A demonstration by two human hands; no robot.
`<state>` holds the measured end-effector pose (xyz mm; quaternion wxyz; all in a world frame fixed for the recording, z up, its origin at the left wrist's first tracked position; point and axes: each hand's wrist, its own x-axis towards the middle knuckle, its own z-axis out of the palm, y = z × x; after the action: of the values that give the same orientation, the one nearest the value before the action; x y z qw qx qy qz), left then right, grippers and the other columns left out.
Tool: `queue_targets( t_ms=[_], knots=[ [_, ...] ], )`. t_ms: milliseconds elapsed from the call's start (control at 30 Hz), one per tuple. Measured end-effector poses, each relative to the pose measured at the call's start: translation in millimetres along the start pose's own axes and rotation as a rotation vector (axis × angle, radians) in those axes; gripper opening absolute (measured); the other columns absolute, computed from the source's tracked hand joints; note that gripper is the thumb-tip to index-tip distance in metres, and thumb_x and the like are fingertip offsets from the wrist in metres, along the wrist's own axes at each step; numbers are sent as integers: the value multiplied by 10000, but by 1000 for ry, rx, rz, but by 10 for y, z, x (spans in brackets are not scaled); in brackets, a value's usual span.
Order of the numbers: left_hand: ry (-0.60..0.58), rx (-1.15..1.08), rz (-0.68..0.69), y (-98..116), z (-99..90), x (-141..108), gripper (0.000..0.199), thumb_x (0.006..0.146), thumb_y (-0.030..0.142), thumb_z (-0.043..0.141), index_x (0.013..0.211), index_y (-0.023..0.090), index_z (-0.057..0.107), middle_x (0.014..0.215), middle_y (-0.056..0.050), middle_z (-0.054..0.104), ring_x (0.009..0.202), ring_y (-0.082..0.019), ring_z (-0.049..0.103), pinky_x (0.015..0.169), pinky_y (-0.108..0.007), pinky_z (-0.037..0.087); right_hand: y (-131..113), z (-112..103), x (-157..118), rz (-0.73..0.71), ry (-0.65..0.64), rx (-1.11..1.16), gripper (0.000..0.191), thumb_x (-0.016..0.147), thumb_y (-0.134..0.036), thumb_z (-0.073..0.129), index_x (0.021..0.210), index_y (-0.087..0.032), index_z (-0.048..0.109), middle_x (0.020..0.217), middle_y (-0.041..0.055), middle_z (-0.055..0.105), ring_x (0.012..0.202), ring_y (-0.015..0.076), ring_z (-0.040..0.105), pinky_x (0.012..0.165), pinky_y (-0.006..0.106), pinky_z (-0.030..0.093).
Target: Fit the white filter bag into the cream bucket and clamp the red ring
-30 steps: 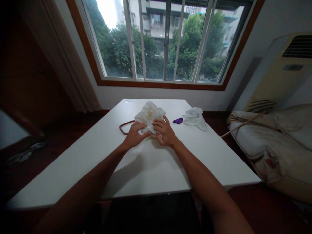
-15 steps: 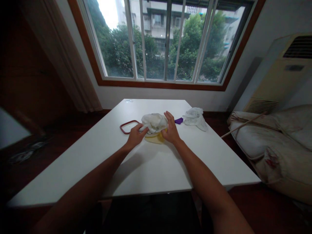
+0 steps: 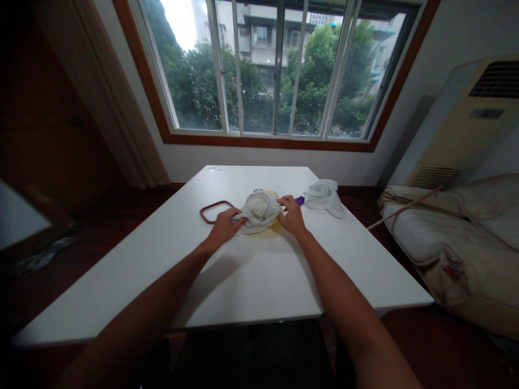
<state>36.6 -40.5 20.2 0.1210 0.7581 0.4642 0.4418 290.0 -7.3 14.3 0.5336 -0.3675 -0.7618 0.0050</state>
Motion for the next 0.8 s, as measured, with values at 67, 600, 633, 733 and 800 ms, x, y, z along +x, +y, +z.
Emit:
queue_targets(
  t_ms=[67, 600, 633, 733, 800],
  knots=[
    [100, 12, -16, 16, -83, 39, 187, 835, 368, 605, 786, 189, 624, 750, -20, 646, 713, -165, 581, 676, -272, 443, 41, -47, 13, 43, 35, -37, 249, 766, -183, 578, 978, -176, 708, 923, 57, 590, 748, 160, 562, 605, 271, 495],
    [128, 565, -521, -1156, -1016, 26, 306, 622, 176, 665, 926, 156, 679, 1048, -149, 659, 969, -318, 606, 830, -437, 467, 372, -405, 179, 738, 618, 459, 367, 580, -259, 700, 931, -153, 708, 853, 29, 698, 743, 171, 628, 644, 289, 524],
    [78, 571, -541, -1141, -990, 33, 297, 626, 225, 694, 917, 162, 691, 1057, -157, 662, 984, -338, 605, 846, -461, 462, 376, -435, 196, 775, 630, 518, 383, 568, -257, 710, 937, -157, 695, 822, 18, 690, 710, 164, 626, 607, 280, 521],
    [84, 657, -503, -961, -929, 87, 390, 726, 482, 668, 972, 180, 700, 1147, -189, 630, 1093, -397, 557, 901, -529, 433, 361, -520, 234, 858, 655, 645, 395, 536, -223, 727, 923, -175, 665, 734, -13, 662, 579, 123, 583, 474, 224, 462],
    [181, 718, -404, -784, -872, 117, 502, 794, 588, 579, 1049, 168, 680, 1194, -205, 601, 1144, -407, 518, 937, -543, 408, 344, -556, 245, 868, 657, 676, 363, 539, -210, 718, 896, -185, 655, 718, -23, 657, 490, 81, 516, 396, 182, 379]
  ],
)
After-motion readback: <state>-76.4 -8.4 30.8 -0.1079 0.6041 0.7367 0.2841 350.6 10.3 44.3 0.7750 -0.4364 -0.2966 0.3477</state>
